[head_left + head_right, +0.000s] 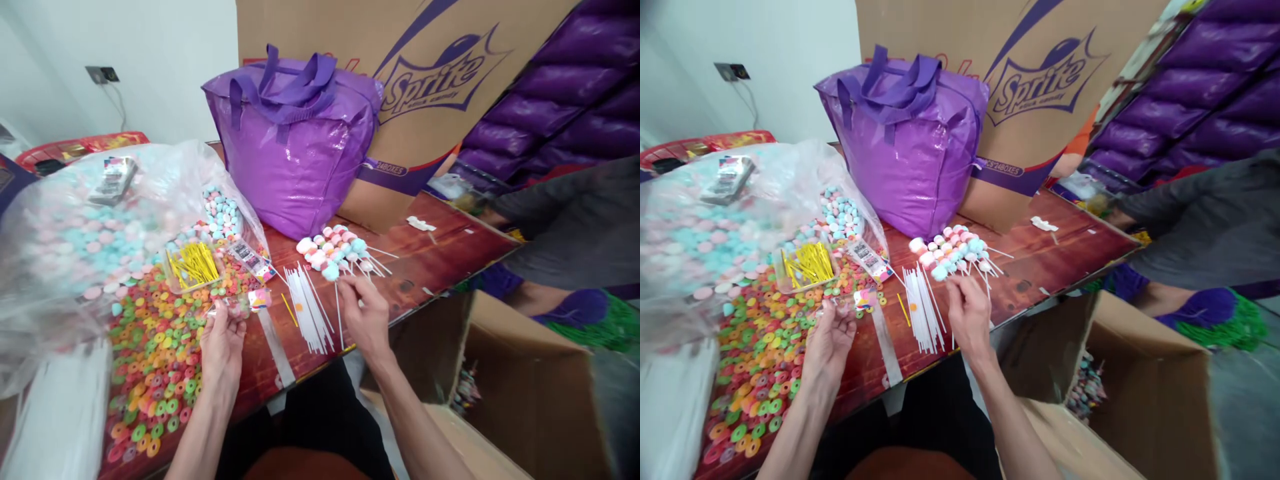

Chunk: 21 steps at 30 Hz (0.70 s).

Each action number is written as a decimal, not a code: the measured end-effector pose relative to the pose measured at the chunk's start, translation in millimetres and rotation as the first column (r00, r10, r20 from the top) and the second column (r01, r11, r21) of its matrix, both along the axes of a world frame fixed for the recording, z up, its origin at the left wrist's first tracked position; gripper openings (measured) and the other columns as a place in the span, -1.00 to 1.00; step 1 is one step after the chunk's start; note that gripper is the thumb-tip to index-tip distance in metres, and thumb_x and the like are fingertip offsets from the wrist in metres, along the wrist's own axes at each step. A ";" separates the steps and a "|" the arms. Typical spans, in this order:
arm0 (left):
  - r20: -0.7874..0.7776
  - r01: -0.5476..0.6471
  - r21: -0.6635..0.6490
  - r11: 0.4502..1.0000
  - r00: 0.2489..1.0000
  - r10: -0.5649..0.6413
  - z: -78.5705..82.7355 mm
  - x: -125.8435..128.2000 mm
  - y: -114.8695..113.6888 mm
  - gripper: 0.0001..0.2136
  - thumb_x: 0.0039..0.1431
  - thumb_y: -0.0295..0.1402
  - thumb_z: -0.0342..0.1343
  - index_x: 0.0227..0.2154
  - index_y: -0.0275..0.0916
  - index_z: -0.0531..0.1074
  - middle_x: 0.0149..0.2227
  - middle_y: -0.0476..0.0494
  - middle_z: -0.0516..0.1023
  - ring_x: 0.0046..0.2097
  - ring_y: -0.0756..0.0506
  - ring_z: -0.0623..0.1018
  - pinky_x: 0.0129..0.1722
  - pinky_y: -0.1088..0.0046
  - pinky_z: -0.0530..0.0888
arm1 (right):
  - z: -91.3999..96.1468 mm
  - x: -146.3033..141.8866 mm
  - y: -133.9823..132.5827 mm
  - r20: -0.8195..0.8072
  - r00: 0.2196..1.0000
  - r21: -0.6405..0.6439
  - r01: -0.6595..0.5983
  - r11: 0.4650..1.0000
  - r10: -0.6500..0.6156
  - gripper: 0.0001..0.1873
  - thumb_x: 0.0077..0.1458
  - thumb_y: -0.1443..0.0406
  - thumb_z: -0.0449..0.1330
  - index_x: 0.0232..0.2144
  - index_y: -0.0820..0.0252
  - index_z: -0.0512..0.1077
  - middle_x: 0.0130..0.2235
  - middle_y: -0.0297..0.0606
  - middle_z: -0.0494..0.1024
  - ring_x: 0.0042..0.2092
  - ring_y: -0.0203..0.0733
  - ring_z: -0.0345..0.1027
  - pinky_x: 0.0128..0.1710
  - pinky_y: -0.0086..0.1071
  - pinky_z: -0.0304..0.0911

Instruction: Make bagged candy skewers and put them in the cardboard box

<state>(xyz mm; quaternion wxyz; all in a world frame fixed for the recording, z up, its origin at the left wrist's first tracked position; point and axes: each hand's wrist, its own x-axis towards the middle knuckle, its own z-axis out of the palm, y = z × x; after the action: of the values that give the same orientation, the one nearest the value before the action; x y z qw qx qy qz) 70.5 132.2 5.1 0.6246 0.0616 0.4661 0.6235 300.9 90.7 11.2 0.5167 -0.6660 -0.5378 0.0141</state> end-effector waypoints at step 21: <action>-0.216 0.098 0.178 0.979 0.975 -0.058 -2.9 -15.7 0.3 -0.58 -0.28 -0.13 0.48 -0.51 -0.26 0.40 -0.50 0.08 0.48 -0.48 0.05 0.50 -0.46 0.54 0.45 | 13.9 -19.4 -53.8 0.086 0.891 -0.182 -0.426 0.886 0.446 -0.79 0.31 0.34 0.09 -0.29 0.08 0.52 -0.36 -0.30 0.55 -0.32 -0.19 0.42 -0.26 -0.29 0.20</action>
<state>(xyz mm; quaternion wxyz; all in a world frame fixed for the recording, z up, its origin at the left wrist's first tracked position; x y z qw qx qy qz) 54.8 132.5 2.2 0.5875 0.2038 0.4659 0.6295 281.6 36.9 25.2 0.4109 -0.5664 -0.7024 0.1306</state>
